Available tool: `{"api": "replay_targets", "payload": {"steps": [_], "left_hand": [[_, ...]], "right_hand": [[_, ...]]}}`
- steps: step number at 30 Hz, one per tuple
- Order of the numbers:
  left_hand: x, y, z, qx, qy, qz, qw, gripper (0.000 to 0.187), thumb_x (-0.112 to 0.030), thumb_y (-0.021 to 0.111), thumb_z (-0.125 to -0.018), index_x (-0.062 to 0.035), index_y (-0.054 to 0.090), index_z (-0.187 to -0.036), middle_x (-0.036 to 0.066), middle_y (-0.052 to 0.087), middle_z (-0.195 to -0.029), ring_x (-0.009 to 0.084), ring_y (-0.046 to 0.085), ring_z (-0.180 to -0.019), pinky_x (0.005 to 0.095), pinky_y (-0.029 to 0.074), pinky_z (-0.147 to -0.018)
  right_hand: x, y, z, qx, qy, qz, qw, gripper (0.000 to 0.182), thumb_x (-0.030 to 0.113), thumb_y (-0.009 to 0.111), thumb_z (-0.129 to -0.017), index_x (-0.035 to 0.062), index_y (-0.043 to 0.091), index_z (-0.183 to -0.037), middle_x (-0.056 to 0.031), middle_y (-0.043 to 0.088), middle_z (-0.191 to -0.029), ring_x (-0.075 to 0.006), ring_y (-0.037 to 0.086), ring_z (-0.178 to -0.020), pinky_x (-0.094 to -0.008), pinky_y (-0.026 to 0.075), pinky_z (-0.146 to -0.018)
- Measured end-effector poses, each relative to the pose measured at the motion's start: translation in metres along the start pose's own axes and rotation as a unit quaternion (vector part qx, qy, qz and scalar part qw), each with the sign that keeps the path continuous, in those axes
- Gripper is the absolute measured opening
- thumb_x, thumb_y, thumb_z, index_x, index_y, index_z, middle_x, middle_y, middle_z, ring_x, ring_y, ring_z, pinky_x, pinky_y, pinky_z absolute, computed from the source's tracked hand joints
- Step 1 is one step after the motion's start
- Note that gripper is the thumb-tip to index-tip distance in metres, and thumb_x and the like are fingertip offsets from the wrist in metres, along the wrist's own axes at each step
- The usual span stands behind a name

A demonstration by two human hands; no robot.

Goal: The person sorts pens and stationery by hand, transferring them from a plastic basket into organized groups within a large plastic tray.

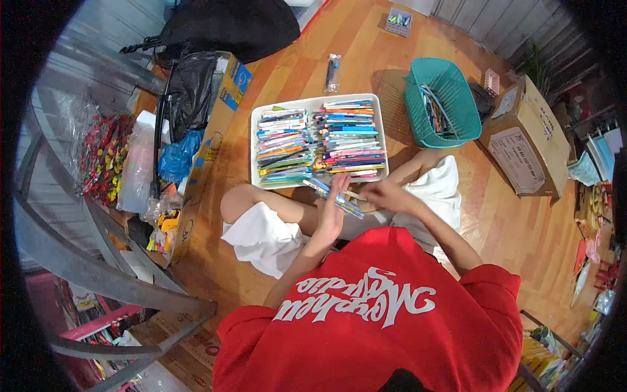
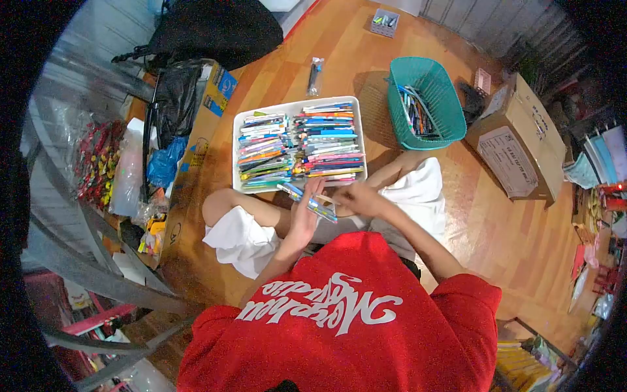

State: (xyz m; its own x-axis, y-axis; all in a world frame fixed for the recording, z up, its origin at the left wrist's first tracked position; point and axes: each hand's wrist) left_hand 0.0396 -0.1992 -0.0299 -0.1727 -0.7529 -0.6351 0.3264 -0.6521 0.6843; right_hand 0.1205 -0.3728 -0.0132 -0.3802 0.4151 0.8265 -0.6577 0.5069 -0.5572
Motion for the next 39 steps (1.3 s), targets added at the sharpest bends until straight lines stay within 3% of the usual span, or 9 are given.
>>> {"api": "replay_targets", "payload": {"steps": [2,7,18,24,26,28,34,37,39], "left_hand": [[0.008,0.001,-0.005,0.014,-0.002,0.002,1.0,0.05,-0.032,0.051,-0.093,-0.0018,0.039,-0.131,0.013,0.039,-0.139,0.0231,0.033,-0.132,0.0382,0.023,-0.109],[0.001,-0.013,-0.005,-0.034,0.004,0.058,0.998,0.049,-0.028,0.053,-0.092,-0.0002,0.039,-0.13,0.014,0.039,-0.138,0.0256,0.033,-0.131,0.0379,0.024,-0.109],[-0.009,-0.037,0.014,-0.048,-0.001,0.033,0.998,0.055,-0.032,0.048,-0.094,-0.003,0.028,-0.137,0.011,0.03,-0.144,0.0207,0.021,-0.137,0.0373,0.013,-0.113],[-0.008,-0.025,0.013,-0.051,-0.004,0.055,0.997,0.05,-0.027,0.051,-0.093,0.0002,0.035,-0.133,0.016,0.033,-0.141,0.0253,0.026,-0.135,0.0392,0.02,-0.111],[-0.011,-0.012,0.012,-0.043,-0.005,0.059,0.997,0.048,-0.025,0.052,-0.093,0.0019,0.038,-0.13,0.018,0.035,-0.139,0.0278,0.029,-0.133,0.039,0.023,-0.11],[-0.012,0.001,0.009,-0.01,-0.01,0.041,0.999,0.047,-0.027,0.051,-0.094,0.002,0.038,-0.129,0.019,0.036,-0.138,0.0286,0.03,-0.133,0.0381,0.024,-0.11],[0.002,0.008,-0.002,0.014,0.002,0.009,1.0,0.051,-0.033,0.047,-0.095,0.0009,0.037,-0.131,0.016,0.037,-0.139,0.0244,0.031,-0.132,0.0351,0.031,-0.105],[0.003,-0.003,-0.005,-0.008,-0.011,0.048,0.999,0.051,-0.032,0.049,-0.094,0.0009,0.037,-0.131,0.016,0.038,-0.138,0.0253,0.033,-0.132,0.0385,0.03,-0.106],[0.002,-0.011,-0.005,-0.018,-0.011,0.065,0.998,0.051,-0.031,0.051,-0.093,0.0009,0.037,-0.13,0.018,0.039,-0.137,0.0266,0.034,-0.131,0.0412,0.029,-0.107]], "right_hand": [[0.008,0.013,0.005,0.066,0.023,-0.071,0.995,0.027,0.025,0.056,-0.088,-0.0001,0.065,-0.089,-0.0219,0.063,-0.076,-0.0327,0.063,-0.069,-0.0381,0.048,-0.064],[-0.068,-0.002,-0.019,-0.233,0.056,0.166,0.957,0.014,0.007,0.058,-0.077,0.0019,0.065,-0.088,-0.0213,0.058,-0.078,-0.0375,0.059,-0.072,-0.0431,0.046,-0.063],[-0.078,-0.022,-0.044,-0.213,0.064,0.29,0.931,0.011,0.014,0.064,-0.075,0.0079,0.068,-0.084,-0.0087,0.057,-0.095,-0.028,0.056,-0.093,-0.0478,0.041,-0.069],[-0.046,-0.028,-0.024,-0.259,0.061,0.257,0.929,0.013,0.013,0.063,-0.077,0.0037,0.066,-0.086,-0.0133,0.061,-0.084,-0.0311,0.059,-0.082,-0.0424,0.045,-0.067],[-0.022,-0.018,-0.015,-0.162,0.09,0.083,0.979,0.017,0.015,0.062,-0.08,-0.0002,0.064,-0.089,-0.0149,0.063,-0.078,-0.0276,0.062,-0.073,-0.0362,0.047,-0.064],[0.004,-0.001,-0.004,-0.049,-0.001,-0.023,0.999,0.022,0.017,0.062,-0.083,-0.0025,0.063,-0.092,-0.0137,0.065,-0.076,-0.0205,0.063,-0.07,-0.0334,0.048,-0.062],[0.028,0.001,-0.01,0.066,0.089,-0.077,0.991,0.02,0.016,0.062,-0.083,-0.0033,0.063,-0.088,-0.0139,0.065,-0.074,-0.0234,0.063,-0.068,-0.0354,0.047,-0.061],[-0.012,-0.002,-0.023,-0.075,-0.032,0.129,0.988,0.018,0.015,0.062,-0.08,-0.0021,0.064,-0.082,-0.0168,0.065,-0.076,-0.0297,0.063,-0.07,-0.0372,0.047,-0.061],[-0.023,-0.014,-0.037,-0.132,0.024,0.136,0.982,0.016,0.017,0.062,-0.079,0.0012,0.065,-0.08,-0.0187,0.063,-0.078,-0.0339,0.061,-0.073,-0.0394,0.047,-0.064]]}}
Point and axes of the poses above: each hand's wrist, its own z-axis away from the middle knuckle, its own y-axis out of the palm, x = y × z
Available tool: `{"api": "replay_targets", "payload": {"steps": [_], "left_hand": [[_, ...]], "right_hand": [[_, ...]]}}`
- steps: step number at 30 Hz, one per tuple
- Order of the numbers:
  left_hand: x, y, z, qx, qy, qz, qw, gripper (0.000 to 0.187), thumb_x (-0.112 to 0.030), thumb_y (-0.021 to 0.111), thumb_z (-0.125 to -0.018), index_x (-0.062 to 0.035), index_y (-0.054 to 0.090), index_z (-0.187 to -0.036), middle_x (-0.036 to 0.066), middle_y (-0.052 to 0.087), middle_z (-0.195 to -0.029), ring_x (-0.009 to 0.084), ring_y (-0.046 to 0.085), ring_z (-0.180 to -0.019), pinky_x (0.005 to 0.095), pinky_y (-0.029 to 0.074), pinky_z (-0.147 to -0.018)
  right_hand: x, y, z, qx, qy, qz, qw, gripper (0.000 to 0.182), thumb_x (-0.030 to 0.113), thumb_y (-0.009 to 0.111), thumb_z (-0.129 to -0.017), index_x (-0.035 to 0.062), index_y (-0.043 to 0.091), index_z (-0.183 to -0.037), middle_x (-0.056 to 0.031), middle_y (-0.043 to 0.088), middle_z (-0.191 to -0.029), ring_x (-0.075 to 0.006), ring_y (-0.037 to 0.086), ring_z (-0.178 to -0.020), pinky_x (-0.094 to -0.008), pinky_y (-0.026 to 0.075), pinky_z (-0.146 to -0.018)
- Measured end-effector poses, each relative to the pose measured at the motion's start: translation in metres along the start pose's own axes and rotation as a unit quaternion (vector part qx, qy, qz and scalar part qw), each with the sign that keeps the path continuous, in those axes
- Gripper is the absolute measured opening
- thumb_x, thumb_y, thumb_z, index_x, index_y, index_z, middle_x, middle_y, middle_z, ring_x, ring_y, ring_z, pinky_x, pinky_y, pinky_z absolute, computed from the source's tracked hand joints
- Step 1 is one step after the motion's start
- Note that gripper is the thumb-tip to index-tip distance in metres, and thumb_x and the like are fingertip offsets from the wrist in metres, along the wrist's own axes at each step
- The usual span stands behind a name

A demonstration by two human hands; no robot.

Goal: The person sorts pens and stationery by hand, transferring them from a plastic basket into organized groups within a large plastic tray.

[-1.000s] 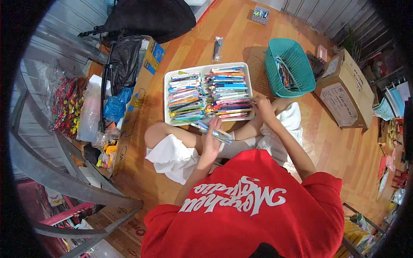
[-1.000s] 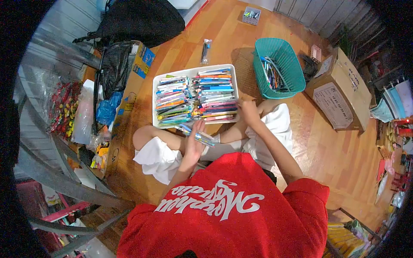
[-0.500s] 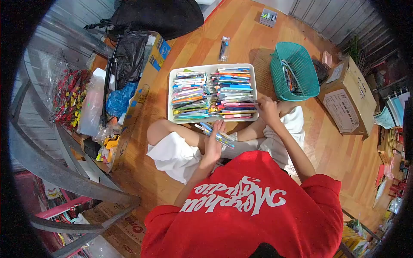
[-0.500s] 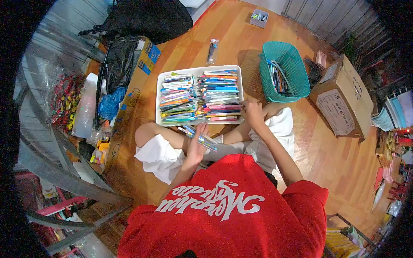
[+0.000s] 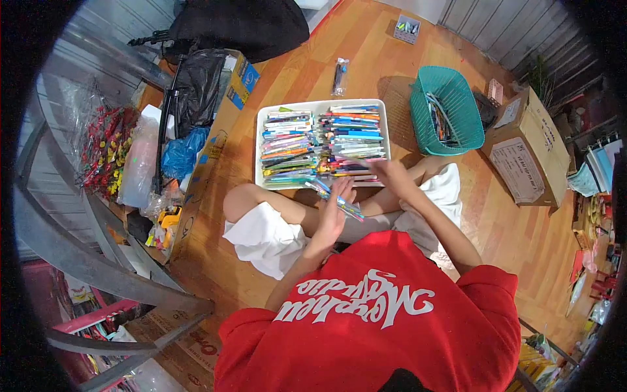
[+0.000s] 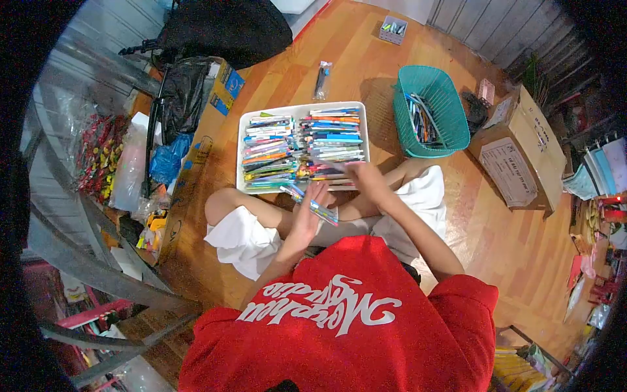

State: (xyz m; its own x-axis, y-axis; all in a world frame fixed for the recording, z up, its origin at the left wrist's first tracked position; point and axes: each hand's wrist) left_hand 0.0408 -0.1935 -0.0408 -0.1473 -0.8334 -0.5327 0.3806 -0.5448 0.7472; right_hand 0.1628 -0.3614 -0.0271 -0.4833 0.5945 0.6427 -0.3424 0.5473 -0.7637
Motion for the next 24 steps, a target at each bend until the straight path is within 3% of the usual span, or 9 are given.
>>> {"api": "replay_targets", "payload": {"steps": [2,8,12,13,16,18,20,21,24], "left_hand": [[-0.005,-0.008,0.002,0.003,0.002,-0.009,1.0,0.052,-0.033,0.052,-0.093,0.0003,0.037,-0.13,0.016,0.039,-0.138,0.0255,0.034,-0.131,0.0418,0.03,-0.107],[-0.012,-0.011,0.014,-0.01,-0.02,-0.017,1.0,0.048,-0.029,0.049,-0.094,-0.0003,0.037,-0.13,0.014,0.037,-0.14,0.024,0.031,-0.133,0.0425,0.028,-0.108],[-0.012,-0.02,0.015,0.007,-0.019,-0.012,1.0,0.049,-0.029,0.048,-0.094,0.0005,0.034,-0.132,0.015,0.033,-0.141,0.024,0.028,-0.134,0.0432,0.026,-0.109],[-0.011,-0.02,0.015,-0.001,-0.023,-0.019,1.0,0.05,-0.03,0.047,-0.095,0.0002,0.033,-0.133,0.015,0.033,-0.142,0.0238,0.028,-0.134,0.0428,0.025,-0.11],[-0.01,-0.012,0.013,-0.001,-0.027,-0.029,0.999,0.052,-0.031,0.047,-0.095,-0.0006,0.032,-0.134,0.014,0.034,-0.142,0.0237,0.029,-0.134,0.0411,0.024,-0.11],[-0.008,-0.002,0.01,0.026,-0.018,-0.02,0.999,0.052,-0.03,0.049,-0.094,-0.0009,0.034,-0.134,0.014,0.038,-0.139,0.0241,0.032,-0.132,0.0396,0.026,-0.109],[-0.003,0.005,0.007,0.061,-0.024,-0.057,0.996,0.056,-0.036,0.044,-0.095,-0.0019,0.029,-0.137,0.012,0.031,-0.144,0.0226,0.026,-0.135,0.0373,0.022,-0.109],[-0.002,0.009,0.006,0.077,-0.026,-0.074,0.994,0.059,-0.039,0.041,-0.096,-0.0024,0.027,-0.139,0.011,0.028,-0.146,0.0219,0.023,-0.136,0.0361,0.02,-0.11],[-0.003,0.019,0.01,0.075,-0.017,-0.05,0.996,0.053,-0.033,0.045,-0.096,0.0006,0.032,-0.135,0.014,0.038,-0.139,0.024,0.032,-0.133,0.0364,0.026,-0.107]], "right_hand": [[-0.02,-0.005,-0.02,-0.055,0.004,0.036,0.998,0.017,0.02,0.062,-0.079,0.0039,0.066,-0.082,-0.0171,0.063,-0.081,-0.0324,0.061,-0.078,-0.0433,0.046,-0.069],[-0.04,0.005,-0.05,-0.012,0.015,0.254,0.967,0.021,0.027,0.065,-0.077,0.0119,0.069,-0.09,-0.0093,0.057,-0.1,-0.0287,0.052,-0.099,-0.0497,0.039,-0.079],[-0.031,0.003,-0.04,-0.117,0.015,0.218,0.969,0.023,0.024,0.068,-0.074,0.0136,0.068,-0.095,-0.0087,0.054,-0.104,-0.0283,0.05,-0.1,-0.0457,0.039,-0.08],[-0.02,-0.005,-0.035,-0.152,0.016,0.209,0.966,0.022,0.021,0.068,-0.074,0.0122,0.069,-0.094,-0.0119,0.056,-0.097,-0.0296,0.054,-0.092,-0.0439,0.042,-0.076],[-0.02,-0.007,-0.012,-0.068,0.019,0.067,0.995,0.017,0.017,0.065,-0.077,0.0082,0.068,-0.092,-0.0156,0.06,-0.086,-0.0305,0.058,-0.079,-0.0414,0.046,-0.069],[0.012,-0.009,0.014,0.077,0.053,-0.039,0.995,0.015,0.014,0.062,-0.08,0.0026,0.067,-0.089,-0.0186,0.062,-0.076,-0.0293,0.061,-0.066,-0.0375,0.048,-0.063],[0.044,-0.005,0.035,0.154,-0.007,-0.144,0.977,0.017,0.015,0.061,-0.083,-0.0006,0.066,-0.089,-0.0163,0.065,-0.075,-0.0238,0.062,-0.065,-0.0343,0.048,-0.062],[0.047,0.0,0.039,0.164,0.022,-0.151,0.975,0.018,0.015,0.061,-0.084,-0.0007,0.066,-0.09,-0.0152,0.065,-0.075,-0.0217,0.062,-0.065,-0.0334,0.048,-0.062],[0.047,0.009,0.038,0.2,0.07,-0.212,0.954,0.019,0.016,0.059,-0.086,-0.0008,0.066,-0.092,-0.012,0.066,-0.076,-0.0158,0.061,-0.067,-0.031,0.047,-0.061]]}}
Point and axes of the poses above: each hand's wrist, its own z-axis away from the middle knuckle, its own y-axis out of the palm, x = y × z
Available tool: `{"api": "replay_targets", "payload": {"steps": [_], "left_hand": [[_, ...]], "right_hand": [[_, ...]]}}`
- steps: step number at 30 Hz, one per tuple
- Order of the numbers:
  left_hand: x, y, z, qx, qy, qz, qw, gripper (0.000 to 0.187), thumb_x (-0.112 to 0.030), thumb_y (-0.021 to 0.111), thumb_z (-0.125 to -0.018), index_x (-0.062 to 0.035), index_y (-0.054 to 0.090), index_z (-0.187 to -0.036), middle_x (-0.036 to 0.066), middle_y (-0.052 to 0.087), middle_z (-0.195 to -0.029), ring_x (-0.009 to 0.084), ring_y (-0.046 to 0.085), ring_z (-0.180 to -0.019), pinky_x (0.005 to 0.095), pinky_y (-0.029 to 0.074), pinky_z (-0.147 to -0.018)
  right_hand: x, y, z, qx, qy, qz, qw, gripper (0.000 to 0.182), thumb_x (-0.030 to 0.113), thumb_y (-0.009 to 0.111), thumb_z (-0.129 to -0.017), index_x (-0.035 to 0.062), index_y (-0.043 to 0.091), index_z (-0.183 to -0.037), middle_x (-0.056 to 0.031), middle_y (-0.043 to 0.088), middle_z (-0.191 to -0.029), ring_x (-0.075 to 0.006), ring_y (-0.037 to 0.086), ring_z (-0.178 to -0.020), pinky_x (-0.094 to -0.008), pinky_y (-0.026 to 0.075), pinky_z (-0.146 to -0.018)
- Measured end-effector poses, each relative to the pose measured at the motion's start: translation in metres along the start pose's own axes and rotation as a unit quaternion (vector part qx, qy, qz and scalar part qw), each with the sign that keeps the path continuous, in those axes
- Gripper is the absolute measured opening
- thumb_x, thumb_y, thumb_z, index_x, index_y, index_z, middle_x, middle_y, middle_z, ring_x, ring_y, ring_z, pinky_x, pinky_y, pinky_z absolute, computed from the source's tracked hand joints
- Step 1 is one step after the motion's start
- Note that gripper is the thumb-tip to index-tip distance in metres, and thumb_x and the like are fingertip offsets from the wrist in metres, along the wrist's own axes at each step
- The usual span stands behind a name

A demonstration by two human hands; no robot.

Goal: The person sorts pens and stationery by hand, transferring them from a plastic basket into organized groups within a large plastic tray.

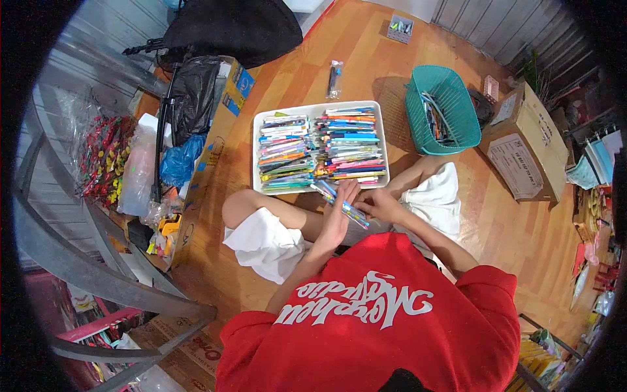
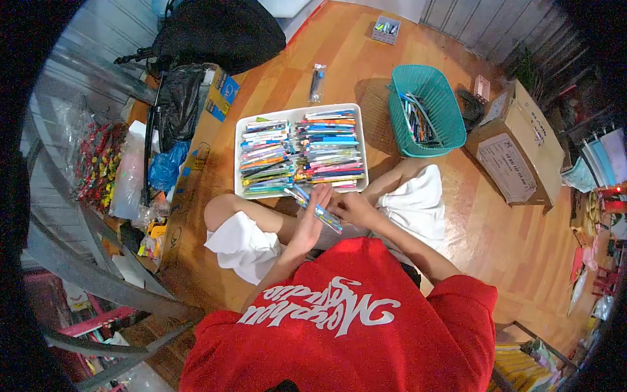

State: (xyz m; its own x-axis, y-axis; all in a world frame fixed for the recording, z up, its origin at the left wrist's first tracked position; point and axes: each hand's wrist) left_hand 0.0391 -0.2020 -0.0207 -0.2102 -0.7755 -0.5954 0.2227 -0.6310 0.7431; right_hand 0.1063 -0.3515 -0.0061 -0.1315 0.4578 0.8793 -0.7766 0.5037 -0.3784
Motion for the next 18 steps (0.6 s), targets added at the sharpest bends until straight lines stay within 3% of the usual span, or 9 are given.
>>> {"api": "replay_targets", "payload": {"steps": [2,3,6,7,10,13,15,18], "left_hand": [[-0.001,-0.002,0.0,-0.026,0.009,-0.002,1.0,0.052,-0.033,0.045,-0.096,0.0006,0.033,-0.134,0.015,0.038,-0.139,0.0236,0.033,-0.131,0.0355,0.026,-0.107],[-0.001,-0.002,0.0,-0.039,0.014,-0.001,0.999,0.052,-0.033,0.044,-0.096,0.0006,0.033,-0.134,0.015,0.038,-0.139,0.0234,0.034,-0.131,0.0351,0.027,-0.107],[-0.006,-0.003,0.002,-0.039,0.036,0.037,0.998,0.049,-0.033,0.045,-0.095,0.0003,0.037,-0.131,0.015,0.042,-0.135,0.0226,0.038,-0.128,0.0341,0.029,-0.106],[-0.007,-0.003,0.003,-0.047,0.038,0.035,0.998,0.048,-0.033,0.046,-0.095,0.0003,0.039,-0.129,0.015,0.044,-0.133,0.0224,0.039,-0.126,0.034,0.03,-0.105],[-0.009,-0.007,0.006,-0.074,0.04,0.037,0.996,0.045,-0.032,0.048,-0.094,0.0003,0.042,-0.124,0.015,0.048,-0.128,0.0218,0.044,-0.122,0.0336,0.033,-0.104],[-0.006,-0.018,0.007,-0.08,0.031,0.036,0.996,0.045,-0.033,0.05,-0.094,-0.0009,0.042,-0.124,0.015,0.048,-0.128,0.0213,0.044,-0.121,0.034,0.035,-0.102],[-0.005,-0.022,0.008,-0.057,0.024,0.012,0.998,0.05,-0.036,0.05,-0.093,-0.0035,0.039,-0.129,0.014,0.045,-0.132,0.0209,0.04,-0.126,0.0356,0.033,-0.103],[-0.006,-0.017,0.011,-0.056,0.023,-0.018,0.998,0.046,-0.033,0.051,-0.093,-0.0028,0.042,-0.127,0.013,0.049,-0.129,0.0209,0.045,-0.122,0.0355,0.037,-0.1]], "right_hand": [[0.005,-0.015,-0.009,0.041,-0.023,-0.087,0.995,0.019,0.015,0.058,-0.088,-0.0004,0.066,-0.094,-0.0103,0.067,-0.078,-0.0125,0.06,-0.069,-0.0299,0.047,-0.061],[0.002,-0.017,-0.014,0.054,-0.072,-0.069,0.994,0.02,0.014,0.059,-0.087,-0.0022,0.065,-0.097,-0.0103,0.067,-0.082,-0.0103,0.059,-0.071,-0.0277,0.047,-0.063],[0.004,-0.014,-0.025,0.123,-0.096,-0.106,0.982,0.025,0.014,0.063,-0.085,-0.0045,0.063,-0.1,-0.0107,0.067,-0.087,-0.0112,0.059,-0.072,-0.0273,0.048,-0.065],[0.016,-0.018,-0.023,0.129,-0.059,-0.081,0.987,0.031,0.017,0.067,-0.08,-0.0058,0.062,-0.1,-0.0097,0.066,-0.087,-0.0126,0.058,-0.073,-0.0271,0.048,-0.068],[0.009,-0.008,-0.029,0.155,-0.077,-0.046,0.984,0.032,0.019,0.07,-0.077,-0.0041,0.061,-0.097,-0.0068,0.063,-0.081,-0.0134,0.057,-0.073,-0.0269,0.048,-0.068],[0.003,0.01,-0.026,0.132,-0.088,-0.095,0.983,0.035,0.022,0.069,-0.077,-0.0031,0.059,-0.098,-0.0045,0.058,-0.075,-0.0138,0.055,-0.07,-0.0267,0.046,-0.066],[0.0,0.011,-0.023,0.13,-0.064,-0.094,0.985,0.034,0.022,0.069,-0.074,-0.0039,0.059,-0.094,-0.0069,0.059,-0.075,-0.0139,0.054,-0.068,-0.0277,0.045,-0.063],[-0.001,0.0,-0.025,0.175,-0.064,-0.04,0.982,0.036,0.023,0.068,-0.074,-0.0051,0.058,-0.094,-0.0094,0.06,-0.077,-0.0148,0.054,-0.068,-0.0289,0.045,-0.061]]}}
Point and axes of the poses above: each hand's wrist, its own z-axis away from the middle knuckle, its own y-axis out of the palm, x = y × z
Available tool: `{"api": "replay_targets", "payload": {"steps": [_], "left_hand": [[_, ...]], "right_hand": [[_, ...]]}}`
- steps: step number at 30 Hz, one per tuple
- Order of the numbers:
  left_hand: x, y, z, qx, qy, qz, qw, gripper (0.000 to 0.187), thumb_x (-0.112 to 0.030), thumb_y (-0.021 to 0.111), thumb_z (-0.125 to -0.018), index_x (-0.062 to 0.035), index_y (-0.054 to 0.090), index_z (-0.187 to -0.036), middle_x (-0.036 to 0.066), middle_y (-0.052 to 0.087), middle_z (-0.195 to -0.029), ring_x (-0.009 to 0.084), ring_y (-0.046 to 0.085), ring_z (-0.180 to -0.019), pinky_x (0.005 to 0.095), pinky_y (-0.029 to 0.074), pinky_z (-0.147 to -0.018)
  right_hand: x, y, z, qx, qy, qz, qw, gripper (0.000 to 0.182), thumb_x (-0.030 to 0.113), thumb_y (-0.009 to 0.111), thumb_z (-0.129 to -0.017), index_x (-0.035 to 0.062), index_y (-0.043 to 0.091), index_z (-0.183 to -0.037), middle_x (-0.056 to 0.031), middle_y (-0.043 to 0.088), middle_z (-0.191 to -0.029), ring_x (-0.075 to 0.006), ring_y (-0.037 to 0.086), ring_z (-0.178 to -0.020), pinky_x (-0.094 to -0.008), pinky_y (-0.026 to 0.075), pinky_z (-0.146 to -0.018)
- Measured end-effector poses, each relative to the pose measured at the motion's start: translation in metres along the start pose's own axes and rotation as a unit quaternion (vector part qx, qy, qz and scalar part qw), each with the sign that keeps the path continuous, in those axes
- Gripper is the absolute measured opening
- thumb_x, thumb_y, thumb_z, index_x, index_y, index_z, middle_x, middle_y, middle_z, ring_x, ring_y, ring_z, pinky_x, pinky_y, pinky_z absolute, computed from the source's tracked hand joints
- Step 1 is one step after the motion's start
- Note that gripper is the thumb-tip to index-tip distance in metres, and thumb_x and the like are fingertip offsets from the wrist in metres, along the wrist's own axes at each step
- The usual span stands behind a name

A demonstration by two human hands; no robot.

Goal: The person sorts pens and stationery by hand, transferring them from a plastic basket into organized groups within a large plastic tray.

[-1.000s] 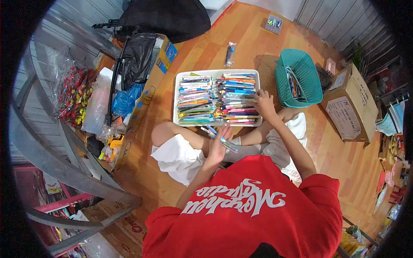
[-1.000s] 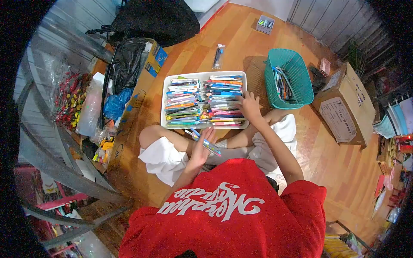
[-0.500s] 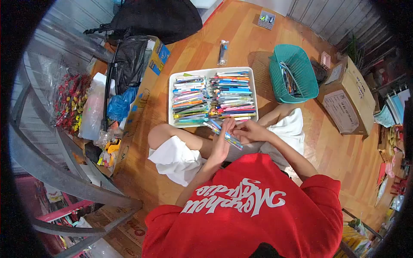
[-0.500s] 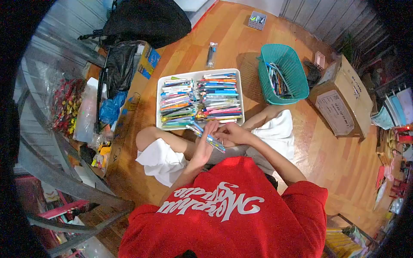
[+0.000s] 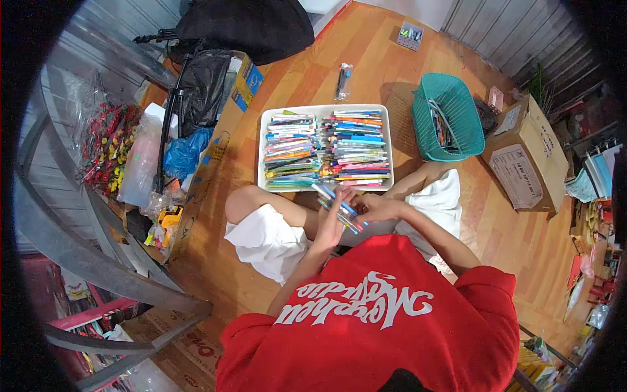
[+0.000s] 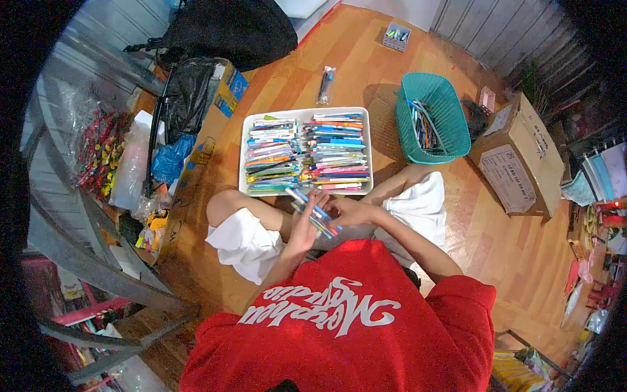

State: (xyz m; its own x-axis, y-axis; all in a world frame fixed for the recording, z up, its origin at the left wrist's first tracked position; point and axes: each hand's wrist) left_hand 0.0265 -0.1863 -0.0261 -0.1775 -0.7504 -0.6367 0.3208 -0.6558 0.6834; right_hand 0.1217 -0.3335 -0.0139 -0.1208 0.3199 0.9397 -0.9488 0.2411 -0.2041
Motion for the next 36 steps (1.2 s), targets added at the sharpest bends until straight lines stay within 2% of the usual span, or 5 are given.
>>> {"api": "replay_targets", "payload": {"steps": [4,9,15,23,36], "left_hand": [[-0.004,-0.001,0.001,-0.001,-0.029,0.007,1.0,0.038,-0.028,0.054,-0.092,-0.0026,0.048,-0.12,0.011,0.055,-0.117,0.0229,0.051,-0.113,0.0357,0.043,-0.093],[0.008,-0.023,-0.001,-0.017,-0.055,0.059,0.997,0.035,-0.026,0.053,-0.093,-0.0023,0.049,-0.118,0.013,0.055,-0.119,0.0246,0.052,-0.113,0.0379,0.045,-0.09],[0.009,-0.033,0.003,-0.053,-0.086,0.061,0.993,0.034,-0.023,0.051,-0.094,-0.004,0.043,-0.121,0.015,0.052,-0.12,0.0251,0.05,-0.115,0.0391,0.042,-0.096],[-0.001,-0.047,0.012,-0.058,-0.036,0.033,0.997,0.032,-0.026,0.048,-0.095,-0.0055,0.042,-0.118,0.015,0.053,-0.121,0.0228,0.052,-0.109,0.0362,0.045,-0.091],[0.002,-0.047,0.005,-0.075,-0.039,0.045,0.995,0.027,-0.025,0.048,-0.095,-0.0053,0.047,-0.113,0.014,0.057,-0.118,0.0211,0.057,-0.101,0.0347,0.048,-0.085]], "right_hand": [[0.004,-0.023,0.005,0.093,0.049,0.07,0.992,0.044,0.029,0.066,-0.08,-0.0047,0.054,-0.105,-0.012,0.059,-0.085,-0.0163,0.056,-0.078,-0.0307,0.045,-0.068],[0.005,-0.064,0.012,-0.002,-0.038,0.123,0.992,0.042,0.022,0.064,-0.082,-0.0026,0.053,-0.114,-0.0183,0.062,-0.099,-0.0251,0.058,-0.091,-0.0349,0.045,-0.08],[-0.041,-0.152,-0.032,-0.222,0.042,0.341,0.913,0.024,0.013,0.068,-0.07,-0.0039,0.06,-0.085,-0.0235,0.062,-0.081,-0.0385,0.06,-0.076,-0.042,0.047,-0.067],[-0.061,-0.176,-0.072,-0.28,0.142,0.391,0.865,0.025,0.003,0.07,-0.063,-0.0008,0.066,-0.087,-0.0226,0.064,-0.085,-0.0354,0.063,-0.081,-0.0417,0.05,-0.073],[-0.096,-0.195,-0.081,-0.321,0.112,0.386,0.858,0.012,0.004,0.061,-0.072,-0.0009,0.066,-0.081,-0.0241,0.062,-0.082,-0.0384,0.063,-0.075,-0.0444,0.051,-0.068]]}}
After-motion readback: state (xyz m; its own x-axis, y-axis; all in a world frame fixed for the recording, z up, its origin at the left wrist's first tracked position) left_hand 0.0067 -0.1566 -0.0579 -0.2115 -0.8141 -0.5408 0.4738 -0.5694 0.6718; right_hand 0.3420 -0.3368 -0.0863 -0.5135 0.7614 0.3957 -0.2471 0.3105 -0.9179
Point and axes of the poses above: each hand's wrist, its own z-axis away from the middle knuckle, its own y-axis out of the palm, x = y × z
